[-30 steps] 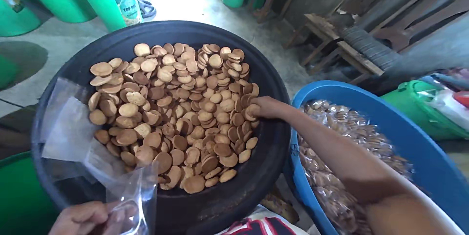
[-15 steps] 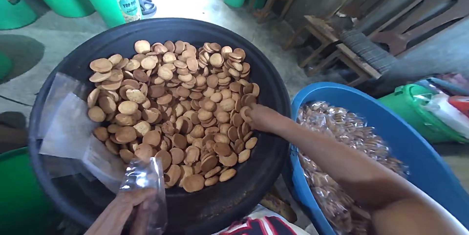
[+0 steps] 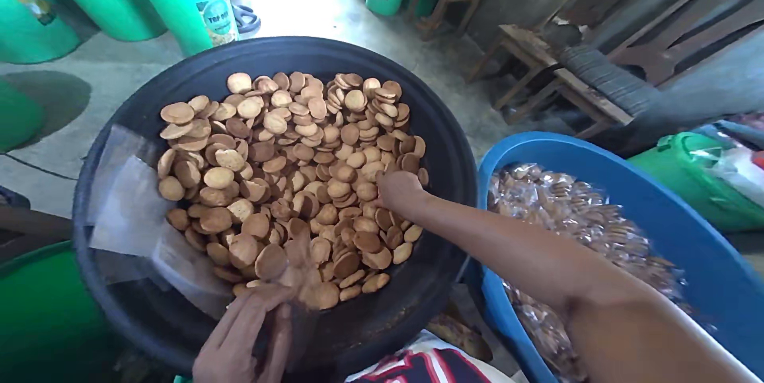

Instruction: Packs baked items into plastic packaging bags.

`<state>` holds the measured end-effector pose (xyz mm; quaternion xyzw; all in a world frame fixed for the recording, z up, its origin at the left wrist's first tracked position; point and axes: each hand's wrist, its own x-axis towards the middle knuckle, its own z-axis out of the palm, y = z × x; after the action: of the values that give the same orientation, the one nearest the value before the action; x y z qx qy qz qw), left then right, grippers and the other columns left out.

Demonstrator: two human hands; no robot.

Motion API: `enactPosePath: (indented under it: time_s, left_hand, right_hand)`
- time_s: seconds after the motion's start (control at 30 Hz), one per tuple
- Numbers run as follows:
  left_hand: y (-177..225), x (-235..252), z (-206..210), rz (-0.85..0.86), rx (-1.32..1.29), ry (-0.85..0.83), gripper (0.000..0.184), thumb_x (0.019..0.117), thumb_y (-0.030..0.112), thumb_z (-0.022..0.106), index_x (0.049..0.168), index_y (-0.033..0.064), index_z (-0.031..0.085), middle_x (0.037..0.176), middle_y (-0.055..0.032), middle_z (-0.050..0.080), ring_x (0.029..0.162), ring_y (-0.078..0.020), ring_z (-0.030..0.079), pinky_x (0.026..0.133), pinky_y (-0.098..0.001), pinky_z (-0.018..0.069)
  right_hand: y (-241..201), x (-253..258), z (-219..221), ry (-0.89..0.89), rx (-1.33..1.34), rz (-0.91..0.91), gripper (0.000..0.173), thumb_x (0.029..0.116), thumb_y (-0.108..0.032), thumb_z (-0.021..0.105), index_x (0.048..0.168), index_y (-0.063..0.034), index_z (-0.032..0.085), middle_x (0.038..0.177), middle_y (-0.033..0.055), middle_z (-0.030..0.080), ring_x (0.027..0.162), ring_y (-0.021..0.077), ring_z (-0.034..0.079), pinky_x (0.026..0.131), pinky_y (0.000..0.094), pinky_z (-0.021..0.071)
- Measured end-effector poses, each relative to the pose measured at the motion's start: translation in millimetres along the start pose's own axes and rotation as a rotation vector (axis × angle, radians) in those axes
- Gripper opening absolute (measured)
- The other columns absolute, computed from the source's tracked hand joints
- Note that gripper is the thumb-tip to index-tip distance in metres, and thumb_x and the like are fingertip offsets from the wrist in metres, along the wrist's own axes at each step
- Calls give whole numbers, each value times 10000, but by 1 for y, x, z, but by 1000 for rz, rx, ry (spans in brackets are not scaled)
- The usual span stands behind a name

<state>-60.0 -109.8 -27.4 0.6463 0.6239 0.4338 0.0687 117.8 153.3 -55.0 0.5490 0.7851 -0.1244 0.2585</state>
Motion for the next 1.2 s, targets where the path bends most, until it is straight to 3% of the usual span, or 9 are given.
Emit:
enactPosePath:
  time_s: [0.17,0.3,0.4,0.57,0.7,0.83,0.97,1.1,1.2]
  left_hand:
    - [1,2,-12,-24,135,64,144,992,97,592,1010,-36,645,1007,-210,662,992,-149,631,897,-163,486]
    - [-5,15,-29,-45,136,39,255,1020,66,526,1197,-81,636,1213,-285,630,1066,-179,625,923,-203,490]
    - [2,34,-25,-42,142,-29,305,1020,46,512,1273,-40,659,1286,-271,636,1103,-241,657,935,-283,526]
    - [-3,71,15,120,190,-52,319,991,124,500,1190,75,744,1233,-120,717,1138,-278,694,953,-433,562]
    - [14,102,18,-59,154,-213,213,940,118,639,1089,-11,719,1102,-184,704,956,-309,701,832,-476,578]
    - [32,111,26,-244,139,-402,458,962,69,617,1404,-12,524,1456,-237,496,1045,-298,670,885,-393,560]
    - [22,89,56,-23,216,-103,526,890,-12,646,1407,-18,548,1389,-255,563,881,-298,728,711,-379,613]
    - [23,74,60,229,351,24,589,829,-62,650,1404,48,593,1378,-228,598,933,-323,730,703,-377,612]
    - [31,67,60,339,357,74,431,869,-41,602,1280,54,690,1332,-169,648,872,-249,715,655,-322,578]
  right_hand:
    - [33,-15,-12,19,154,-139,546,998,-224,633,1452,30,469,1457,290,483,1244,464,574,1020,623,465]
    - [85,-50,-13,49,1157,-454,525,956,-142,635,1437,-3,478,1326,183,588,1103,240,671,927,381,590]
    - [80,-70,5,-15,1955,-704,569,857,-211,699,1368,-65,494,1259,152,653,1100,314,696,899,466,617]
    - [14,-109,2,-135,2352,-882,697,771,-100,798,1400,-57,502,1236,127,681,1045,265,721,891,414,623]
    - [-3,-122,4,268,1533,-989,716,934,-198,672,1530,20,339,1465,100,532,1246,130,615,1023,284,551]
    - [-12,-127,10,901,550,-819,528,962,-138,583,1460,20,506,1384,201,619,1152,260,691,927,336,578]
    - [-14,-134,10,830,450,-727,533,969,-112,600,1467,37,488,1362,219,629,1024,301,740,817,381,617]
    - [-2,-137,-13,316,797,-709,557,1040,-176,548,1539,24,401,1419,197,591,1261,242,615,1080,374,477]
    - [-18,-126,-6,443,988,-706,470,979,-118,609,1426,12,544,1214,121,704,1091,117,680,979,273,535]
